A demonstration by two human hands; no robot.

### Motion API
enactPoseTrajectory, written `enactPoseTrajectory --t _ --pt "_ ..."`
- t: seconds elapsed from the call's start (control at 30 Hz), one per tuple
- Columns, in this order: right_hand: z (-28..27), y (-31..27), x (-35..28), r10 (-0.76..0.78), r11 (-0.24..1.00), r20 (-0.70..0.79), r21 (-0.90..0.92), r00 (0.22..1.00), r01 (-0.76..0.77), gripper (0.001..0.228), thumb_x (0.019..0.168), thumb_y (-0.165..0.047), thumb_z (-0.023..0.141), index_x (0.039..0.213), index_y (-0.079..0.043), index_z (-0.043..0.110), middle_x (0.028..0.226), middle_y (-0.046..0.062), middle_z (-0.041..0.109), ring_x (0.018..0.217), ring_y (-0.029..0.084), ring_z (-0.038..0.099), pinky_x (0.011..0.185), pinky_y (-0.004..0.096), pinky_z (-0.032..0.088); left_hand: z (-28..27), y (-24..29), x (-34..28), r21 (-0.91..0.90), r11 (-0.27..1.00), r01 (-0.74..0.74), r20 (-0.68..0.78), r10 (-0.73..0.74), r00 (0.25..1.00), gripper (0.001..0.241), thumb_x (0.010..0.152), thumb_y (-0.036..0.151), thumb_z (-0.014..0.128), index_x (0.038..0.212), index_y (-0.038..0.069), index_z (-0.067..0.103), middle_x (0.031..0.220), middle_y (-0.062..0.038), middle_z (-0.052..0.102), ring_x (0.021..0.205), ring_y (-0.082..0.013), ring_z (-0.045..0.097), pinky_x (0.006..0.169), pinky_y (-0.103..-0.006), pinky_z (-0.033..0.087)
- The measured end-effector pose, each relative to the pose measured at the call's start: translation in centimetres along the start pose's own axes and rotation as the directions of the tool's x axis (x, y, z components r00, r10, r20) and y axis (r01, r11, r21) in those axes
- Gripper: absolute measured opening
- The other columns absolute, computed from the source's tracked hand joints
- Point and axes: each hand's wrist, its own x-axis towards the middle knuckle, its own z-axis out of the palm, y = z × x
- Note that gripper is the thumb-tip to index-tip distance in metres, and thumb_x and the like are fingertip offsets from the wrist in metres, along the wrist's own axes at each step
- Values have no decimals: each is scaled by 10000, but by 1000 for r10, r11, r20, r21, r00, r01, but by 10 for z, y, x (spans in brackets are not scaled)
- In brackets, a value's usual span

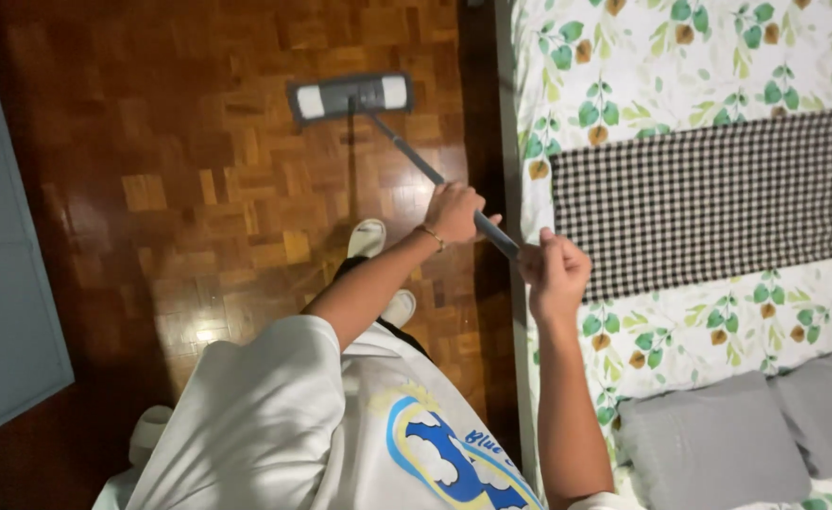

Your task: Cleaning the bedroom floor using a mop followed by a brush and dustpan.

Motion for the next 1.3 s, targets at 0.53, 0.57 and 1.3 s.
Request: enactPoseTrajectory --t 0.53,0.57,1.3 --pt "-13 -1 -67 -12 982 328 -173 944 73 498 1050 -8 610 595 -85 425 479 45 384 476 105 340 424 229 313 -40 11 -90 -56 997 57 206 -45 978 117 701 260 706 811 223 698 853 -3 707 1012 -262 678 1005 -478 437" --pt "-12 9 -68 -18 989 366 -133 930 72 485 1046 -9 610 599 -79 435 476 47 402 477 112 351 442 233 324 -41 -1 -91 -59 998 30 218 -17 976 119 670 227 699 788 225 684 822 1 700 975 -270 690 960 -471 473" --pt "286 180 2 48 835 617 -456 785 307 406 900 -134 711 611 -141 426 464 39 417 488 160 424 514 318 370 -134 -330 -43 -7 888 460 197 -450 871 367 925 373 697 1238 300 520 1715 -72 208 1571 -349 206 1251 -562 255"
